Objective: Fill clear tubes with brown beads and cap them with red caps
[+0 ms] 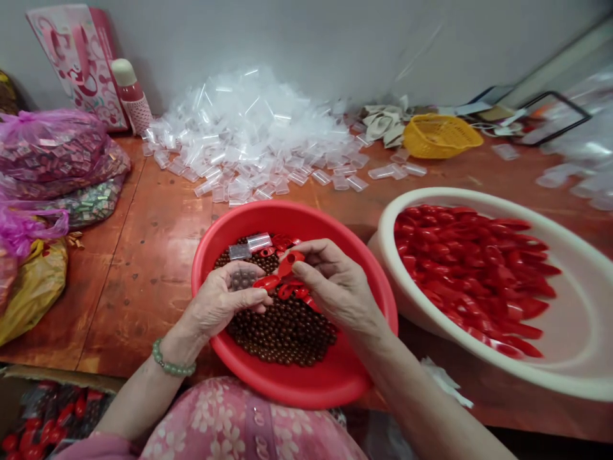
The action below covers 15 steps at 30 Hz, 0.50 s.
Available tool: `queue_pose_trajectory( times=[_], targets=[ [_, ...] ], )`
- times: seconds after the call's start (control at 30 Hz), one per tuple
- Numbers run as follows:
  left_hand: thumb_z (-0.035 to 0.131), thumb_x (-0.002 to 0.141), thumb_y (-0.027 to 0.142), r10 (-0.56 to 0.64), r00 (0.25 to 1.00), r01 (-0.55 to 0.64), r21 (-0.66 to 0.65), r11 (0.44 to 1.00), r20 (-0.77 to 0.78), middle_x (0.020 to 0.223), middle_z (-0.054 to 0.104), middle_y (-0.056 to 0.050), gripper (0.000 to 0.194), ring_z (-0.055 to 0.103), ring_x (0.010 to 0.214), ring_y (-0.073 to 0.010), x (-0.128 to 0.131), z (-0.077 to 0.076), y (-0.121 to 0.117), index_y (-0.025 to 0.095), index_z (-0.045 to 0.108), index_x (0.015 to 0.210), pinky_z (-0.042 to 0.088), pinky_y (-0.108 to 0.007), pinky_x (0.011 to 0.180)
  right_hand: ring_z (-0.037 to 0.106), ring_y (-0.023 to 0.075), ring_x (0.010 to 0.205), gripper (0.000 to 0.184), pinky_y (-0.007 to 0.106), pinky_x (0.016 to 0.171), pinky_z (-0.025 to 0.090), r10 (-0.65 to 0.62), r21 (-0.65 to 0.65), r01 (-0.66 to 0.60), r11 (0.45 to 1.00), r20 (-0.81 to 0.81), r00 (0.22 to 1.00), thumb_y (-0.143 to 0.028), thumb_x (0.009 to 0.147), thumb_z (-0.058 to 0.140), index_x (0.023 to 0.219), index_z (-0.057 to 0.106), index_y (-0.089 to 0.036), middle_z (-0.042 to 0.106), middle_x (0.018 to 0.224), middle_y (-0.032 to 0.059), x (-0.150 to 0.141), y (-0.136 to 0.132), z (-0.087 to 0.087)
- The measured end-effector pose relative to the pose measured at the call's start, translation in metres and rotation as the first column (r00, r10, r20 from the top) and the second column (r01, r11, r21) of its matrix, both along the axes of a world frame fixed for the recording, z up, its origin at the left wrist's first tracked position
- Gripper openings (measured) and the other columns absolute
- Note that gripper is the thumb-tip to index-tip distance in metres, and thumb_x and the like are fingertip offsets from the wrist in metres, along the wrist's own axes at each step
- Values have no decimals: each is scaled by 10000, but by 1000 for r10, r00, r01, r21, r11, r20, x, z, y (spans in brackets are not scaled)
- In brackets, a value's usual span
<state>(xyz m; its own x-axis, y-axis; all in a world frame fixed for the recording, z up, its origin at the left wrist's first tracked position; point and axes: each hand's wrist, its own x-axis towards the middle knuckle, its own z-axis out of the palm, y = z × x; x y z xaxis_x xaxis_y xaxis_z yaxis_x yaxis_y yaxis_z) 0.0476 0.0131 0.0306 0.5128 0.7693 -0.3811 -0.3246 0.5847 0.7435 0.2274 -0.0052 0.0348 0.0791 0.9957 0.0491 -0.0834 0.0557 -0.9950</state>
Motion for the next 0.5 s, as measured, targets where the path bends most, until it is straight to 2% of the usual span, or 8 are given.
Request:
queue_pose_trajectory(
  times=[0.1,0.23,0.37,0.5],
  targets=[
    [820,622,254,33,998,-31,47,998,-52,680,648,10,370,638,593,-86,0,-1,1,118,607,891,498,-174,554,635,117,703,140,228,656,534,16,96,-45,994,288,958,-289,805,694,916,623,-242,660,792,-12,9,-6,1],
    [804,651,272,-3,995,14,111,994,-96,612,631,26,323,589,542,-63,0,0,2,120,590,839,477,-178,568,670,155,835,164,283,786,540,160,152,-305,940,594,789,-221,859,622,1021,647,-228,713,927,32,12,-11,10],
    [810,635,245,-34,993,51,144,988,-115,594,601,54,307,533,523,-51,0,1,1,136,579,805,425,-181,561,679,168,942,307,293,849,537,226,151,-452,879,702,675,-185,899,556,1199,605,-227,716,1054,63,8,-10,20],
    [824,598,214,-34,988,61,182,981,-148,688,599,55,300,537,622,-54,0,0,2,137,606,789,417,-191,642,686,161,896,332,270,795,550,256,121,-514,849,756,602,-158,904,518,1216,606,-228,718,1030,67,6,-7,26]
  ],
)
